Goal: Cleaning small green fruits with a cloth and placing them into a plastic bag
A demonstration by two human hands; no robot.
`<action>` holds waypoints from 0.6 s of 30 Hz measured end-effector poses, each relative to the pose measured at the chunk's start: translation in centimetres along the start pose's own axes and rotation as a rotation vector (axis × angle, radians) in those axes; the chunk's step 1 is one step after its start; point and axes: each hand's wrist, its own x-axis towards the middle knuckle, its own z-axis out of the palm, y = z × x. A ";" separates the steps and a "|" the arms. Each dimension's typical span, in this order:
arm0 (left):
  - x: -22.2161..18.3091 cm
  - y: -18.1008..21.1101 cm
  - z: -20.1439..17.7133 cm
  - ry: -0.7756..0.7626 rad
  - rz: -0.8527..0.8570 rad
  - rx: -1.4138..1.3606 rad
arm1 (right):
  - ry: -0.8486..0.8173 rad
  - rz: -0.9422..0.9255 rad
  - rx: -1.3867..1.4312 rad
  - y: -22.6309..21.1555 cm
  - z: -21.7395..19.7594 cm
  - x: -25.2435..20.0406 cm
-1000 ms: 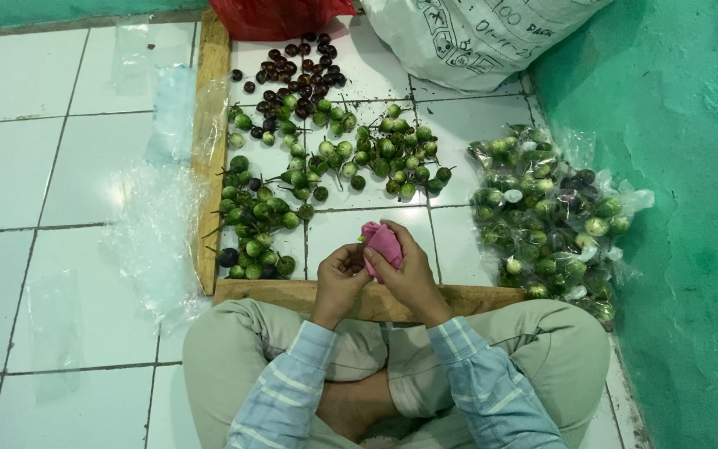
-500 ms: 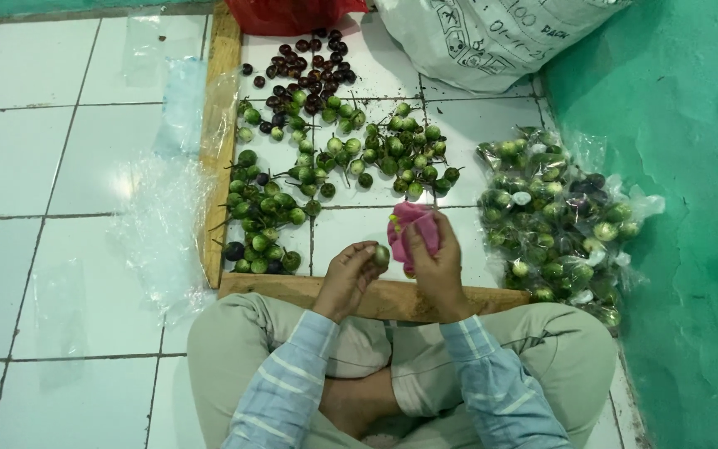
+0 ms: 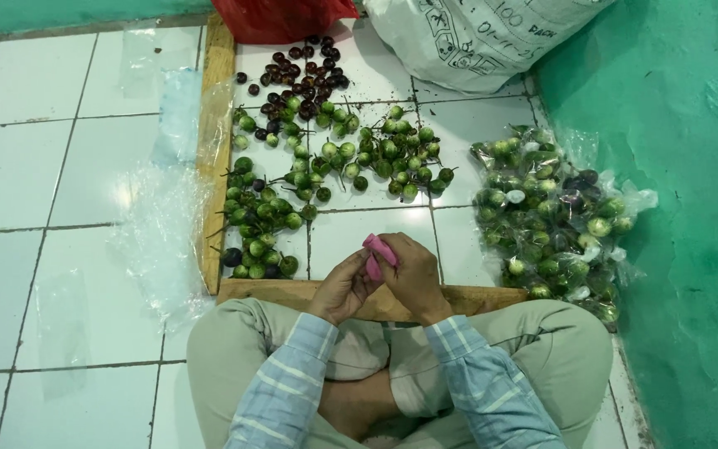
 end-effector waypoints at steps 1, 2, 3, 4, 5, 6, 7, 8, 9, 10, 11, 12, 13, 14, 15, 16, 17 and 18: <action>0.3 -0.4 -0.4 0.014 0.003 -0.009 | 0.028 0.058 0.120 -0.6 -0.5 0.1; 0.7 -0.6 -0.7 0.026 0.009 -0.016 | 0.057 0.113 0.241 -1.2 -1.0 0.4; 0.8 -0.6 -0.5 0.026 0.010 -0.015 | 0.059 0.112 0.241 -1.4 -1.2 0.7; 0.9 -0.6 -0.3 0.058 0.048 0.016 | 0.124 0.170 0.354 -1.7 -1.4 0.9; 0.9 -0.7 -0.1 0.090 0.086 0.046 | 0.190 0.229 0.466 -2.0 -1.5 1.2; 1.6 -1.4 -1.2 0.090 0.089 0.044 | 0.187 0.227 0.465 -1.9 -1.6 1.1; 2.2 -2.1 -2.4 0.148 0.173 0.184 | 0.141 0.300 0.449 -1.8 -1.6 1.0; 2.7 -2.9 -3.6 0.205 0.256 0.326 | 0.095 0.375 0.432 -1.8 -1.7 0.8; 2.2 -2.4 -2.7 0.206 0.257 0.324 | 0.093 0.374 0.431 -2.2 -1.4 0.7; 1.6 -2.1 -1.8 0.217 0.334 0.519 | -0.030 0.426 0.384 -2.6 -1.2 0.5; 1.0 -1.8 -0.9 0.225 0.410 0.715 | -0.154 0.477 0.335 -3.0 -1.0 0.3; 0.4 -1.5 -0.3 0.224 0.409 0.715 | -0.153 0.478 0.334 -2.1 -0.7 0.3; -0.2 -1.3 0.2 0.204 0.425 0.848 | -0.160 0.476 0.269 -1.2 -0.3 0.3; -1.0 -1.0 0.6 0.186 0.441 0.980 | -0.170 0.471 0.205 -0.4 0.0 0.3; -1.2 -0.9 1.2 0.188 0.441 0.980 | -0.173 0.470 0.206 -0.9 -0.2 0.4; -1.3 -0.8 1.7 0.183 0.450 1.017 | -0.115 0.467 0.221 -1.3 -0.5 0.5; -1.5 -0.6 2.2 0.177 0.460 1.055 | -0.057 0.463 0.235 -1.8 -0.8 0.7; -1.4 -0.5 2.1 0.174 0.462 1.056 | -0.053 0.462 0.234 -1.4 -1.0 0.9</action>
